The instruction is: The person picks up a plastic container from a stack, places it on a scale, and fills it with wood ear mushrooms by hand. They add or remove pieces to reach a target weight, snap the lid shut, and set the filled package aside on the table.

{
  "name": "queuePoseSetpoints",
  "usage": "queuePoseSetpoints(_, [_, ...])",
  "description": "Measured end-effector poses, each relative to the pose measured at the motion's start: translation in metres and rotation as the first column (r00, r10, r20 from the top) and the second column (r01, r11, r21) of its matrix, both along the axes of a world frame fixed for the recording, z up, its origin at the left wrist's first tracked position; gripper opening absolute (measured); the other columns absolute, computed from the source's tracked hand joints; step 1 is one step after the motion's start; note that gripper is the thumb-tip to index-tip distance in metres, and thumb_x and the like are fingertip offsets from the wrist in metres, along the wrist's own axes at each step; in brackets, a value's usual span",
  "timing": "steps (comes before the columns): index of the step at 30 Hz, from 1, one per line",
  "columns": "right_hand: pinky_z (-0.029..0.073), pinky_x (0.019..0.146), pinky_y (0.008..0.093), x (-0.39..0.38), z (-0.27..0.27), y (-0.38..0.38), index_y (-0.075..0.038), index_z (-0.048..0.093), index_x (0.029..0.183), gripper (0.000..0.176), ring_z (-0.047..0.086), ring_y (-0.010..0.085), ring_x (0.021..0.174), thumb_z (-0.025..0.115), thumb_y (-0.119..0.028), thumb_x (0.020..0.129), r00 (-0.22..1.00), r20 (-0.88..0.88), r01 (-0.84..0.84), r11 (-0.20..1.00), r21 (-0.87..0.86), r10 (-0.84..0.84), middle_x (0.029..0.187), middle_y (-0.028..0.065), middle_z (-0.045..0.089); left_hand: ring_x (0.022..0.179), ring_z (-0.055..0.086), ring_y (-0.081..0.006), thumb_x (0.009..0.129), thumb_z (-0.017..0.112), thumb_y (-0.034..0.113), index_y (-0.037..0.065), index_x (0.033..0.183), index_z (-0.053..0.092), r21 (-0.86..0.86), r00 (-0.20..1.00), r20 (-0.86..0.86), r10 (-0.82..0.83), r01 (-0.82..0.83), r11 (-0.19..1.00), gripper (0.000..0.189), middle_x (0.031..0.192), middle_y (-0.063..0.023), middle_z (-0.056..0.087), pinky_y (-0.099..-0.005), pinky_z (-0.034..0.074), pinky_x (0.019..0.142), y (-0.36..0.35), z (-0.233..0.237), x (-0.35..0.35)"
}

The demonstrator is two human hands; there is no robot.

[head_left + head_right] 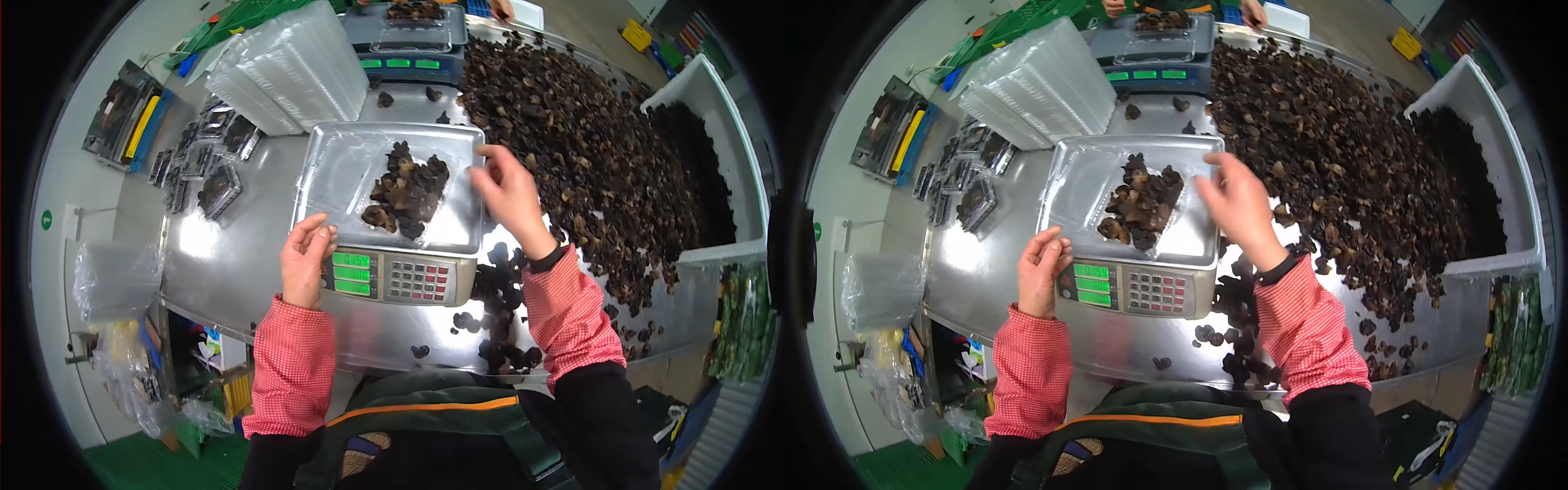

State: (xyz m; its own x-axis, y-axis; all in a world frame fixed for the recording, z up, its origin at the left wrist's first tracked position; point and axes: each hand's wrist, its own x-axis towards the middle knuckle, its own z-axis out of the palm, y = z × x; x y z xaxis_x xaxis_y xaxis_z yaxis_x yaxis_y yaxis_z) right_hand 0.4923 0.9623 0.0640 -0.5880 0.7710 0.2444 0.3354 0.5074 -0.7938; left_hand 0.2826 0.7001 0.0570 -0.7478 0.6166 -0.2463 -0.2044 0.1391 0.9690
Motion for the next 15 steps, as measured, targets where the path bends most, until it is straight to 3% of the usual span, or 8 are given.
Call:
queuePoseSetpoints(1, [0.051, 0.065, 0.0363, 0.009, -0.009, 0.008, -0.006, 0.066, 0.109, 0.028, 0.066, 0.0261, 0.071, 0.068, -0.026, 0.089, 0.997, -0.045, 0.062, 0.993, -0.099, -0.066, 0.081, 0.0106, 0.068, 0.096, 0.064, -0.0094, 0.099, 0.063, 0.017, 0.006, 0.126, 0.062, -0.009, 1.000, -0.012, 0.003, -0.003, 1.000, 0.029, 0.104, -0.0016, 0.068, -0.0233, 0.053, 0.083, -0.002, 0.000, -0.002])
queuePoseSetpoints(2, [0.052, 0.066, 0.0370, 0.028, -0.016, 0.013, -0.006, 0.067, 0.104, 0.024, 0.069, 0.0277, 0.075, 0.066, -0.026, 0.090, 0.996, 0.035, 0.078, 0.997, -0.020, -0.078, 0.085, 0.0112, 0.071, 0.096, 0.064, -0.0092, 0.099, 0.062, 0.017, 0.007, 0.126, 0.062, -0.016, 1.000, -0.025, 0.007, -0.008, 1.000, 0.029, 0.104, -0.0015, 0.068, -0.0230, 0.053, 0.083, -0.003, -0.001, -0.004])
queuePoseSetpoints(4, [0.054, 0.069, 0.0389, 0.062, -0.034, 0.002, -0.006, 0.068, 0.101, 0.022, 0.070, 0.0295, 0.080, 0.066, -0.024, 0.089, 0.937, 0.344, 0.050, 0.998, 0.033, -0.058, 0.089, 0.0109, 0.071, 0.095, 0.064, -0.0090, 0.099, 0.062, 0.015, 0.008, 0.126, 0.062, -0.015, 1.000, 0.004, 0.030, -0.030, 0.999, 0.028, 0.103, -0.0015, 0.068, -0.0227, 0.054, 0.082, -0.009, -0.006, -0.009])
queuePoseSetpoints(6, [0.055, 0.069, 0.0427, 0.085, -0.048, -0.042, -0.007, 0.067, 0.097, 0.019, 0.069, 0.0321, 0.082, 0.068, -0.023, 0.086, 0.837, 0.547, -0.054, 0.997, 0.056, 0.015, 0.095, 0.0138, 0.068, 0.095, 0.064, -0.0091, 0.099, 0.062, 0.015, 0.008, 0.126, 0.062, -0.035, 0.999, 0.011, 0.046, -0.046, 0.998, 0.028, 0.103, -0.0016, 0.068, -0.0230, 0.054, 0.082, -0.013, -0.011, -0.012])
queuePoseSetpoints(8, [0.056, 0.070, 0.0449, 0.100, -0.070, -0.072, -0.008, 0.065, 0.097, 0.020, 0.068, 0.0343, 0.082, 0.071, -0.020, 0.082, 0.813, 0.572, -0.243, 0.956, 0.163, 0.109, 0.098, 0.0168, 0.063, 0.095, 0.064, -0.0098, 0.099, 0.062, 0.015, 0.007, 0.126, 0.062, -0.052, 0.999, 0.022, 0.044, -0.043, 0.998, 0.028, 0.104, -0.0018, 0.068, -0.0235, 0.054, 0.082, -0.010, -0.013, -0.009])
queuePoseSetpoints(11, [0.055, 0.073, 0.0474, 0.105, -0.097, -0.082, -0.007, 0.060, 0.097, 0.021, 0.066, 0.0363, 0.084, 0.071, -0.012, 0.079, 0.749, 0.649, -0.247, 0.965, 0.083, 0.136, 0.095, 0.0173, 0.060, 0.095, 0.064, -0.0102, 0.099, 0.062, 0.015, 0.006, 0.126, 0.062, -0.050, 1.000, 0.015, 0.002, -0.002, 0.999, 0.028, 0.104, -0.0023, 0.068, -0.0236, 0.054, 0.083, -0.003, -0.011, -0.002])
queuePoseSetpoints(15, [0.053, 0.075, 0.0489, 0.109, -0.084, -0.057, -0.004, 0.060, 0.093, 0.014, 0.064, 0.0398, 0.085, 0.066, -0.010, 0.082, 0.884, 0.450, -0.169, 0.984, 0.049, 0.129, 0.092, 0.0173, 0.062, 0.096, 0.065, -0.0106, 0.099, 0.062, 0.015, 0.005, 0.126, 0.062, -0.016, 0.999, -0.014, -0.042, 0.042, 0.999, 0.029, 0.104, -0.0035, 0.068, -0.0238, 0.054, 0.083, 0.003, -0.002, 0.004])
